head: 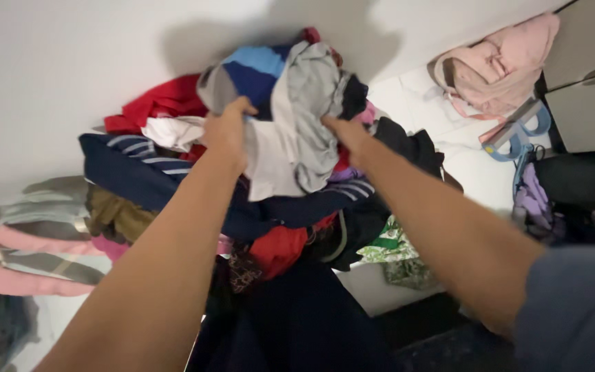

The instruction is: The person picks up a blue and white checkered shirt from a laundry pile on the floor, spreads it out, and folds it on a bed. Then they pick up a red garment from the same pile, shake it, and fold it on the bed.

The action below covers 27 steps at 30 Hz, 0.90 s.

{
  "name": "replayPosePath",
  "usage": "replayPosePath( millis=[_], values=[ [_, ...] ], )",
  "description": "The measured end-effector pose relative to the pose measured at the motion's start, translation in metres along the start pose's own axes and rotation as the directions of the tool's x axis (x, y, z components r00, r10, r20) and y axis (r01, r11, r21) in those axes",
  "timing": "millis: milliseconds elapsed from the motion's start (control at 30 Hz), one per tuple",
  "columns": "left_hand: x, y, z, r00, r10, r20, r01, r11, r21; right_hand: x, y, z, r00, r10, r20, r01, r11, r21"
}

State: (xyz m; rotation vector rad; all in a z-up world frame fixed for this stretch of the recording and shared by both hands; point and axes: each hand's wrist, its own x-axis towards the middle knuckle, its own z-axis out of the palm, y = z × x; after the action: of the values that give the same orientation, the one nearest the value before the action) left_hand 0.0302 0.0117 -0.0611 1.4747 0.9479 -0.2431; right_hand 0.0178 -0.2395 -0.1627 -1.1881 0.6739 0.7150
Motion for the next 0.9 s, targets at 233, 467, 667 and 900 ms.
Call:
replayPosePath(
  millis=[233,467,667,900],
  values=[
    [0.0,0.055,-0.131,0.936,0.27,-0.226,-0.272,0.962,0.024,-0.108,-0.008,0.137,0.985,-0.112,-0.131,0.111,0.994,-0.012],
    [-0.013,0.045,-0.208,0.955,0.092,-0.281,-0.059,0.99,0.124,-0.166,-0.011,0.191,0.979,-0.088,0.183,0.163,0.878,-0.451],
    [-0.044,0.008,-0.217,0.98,-0.156,0.121,0.142,0.983,0.116,-0.156,0.041,0.177,1.0,-0.014,-0.026,-0.003,0.824,-0.567],
    [-0.081,-0.016,-0.281,0.965,-0.145,0.218,0.148,0.989,0.004,-0.186,0.118,0.139,0.98,0.091,-0.176,-0.168,0.857,-0.488]
  ],
)
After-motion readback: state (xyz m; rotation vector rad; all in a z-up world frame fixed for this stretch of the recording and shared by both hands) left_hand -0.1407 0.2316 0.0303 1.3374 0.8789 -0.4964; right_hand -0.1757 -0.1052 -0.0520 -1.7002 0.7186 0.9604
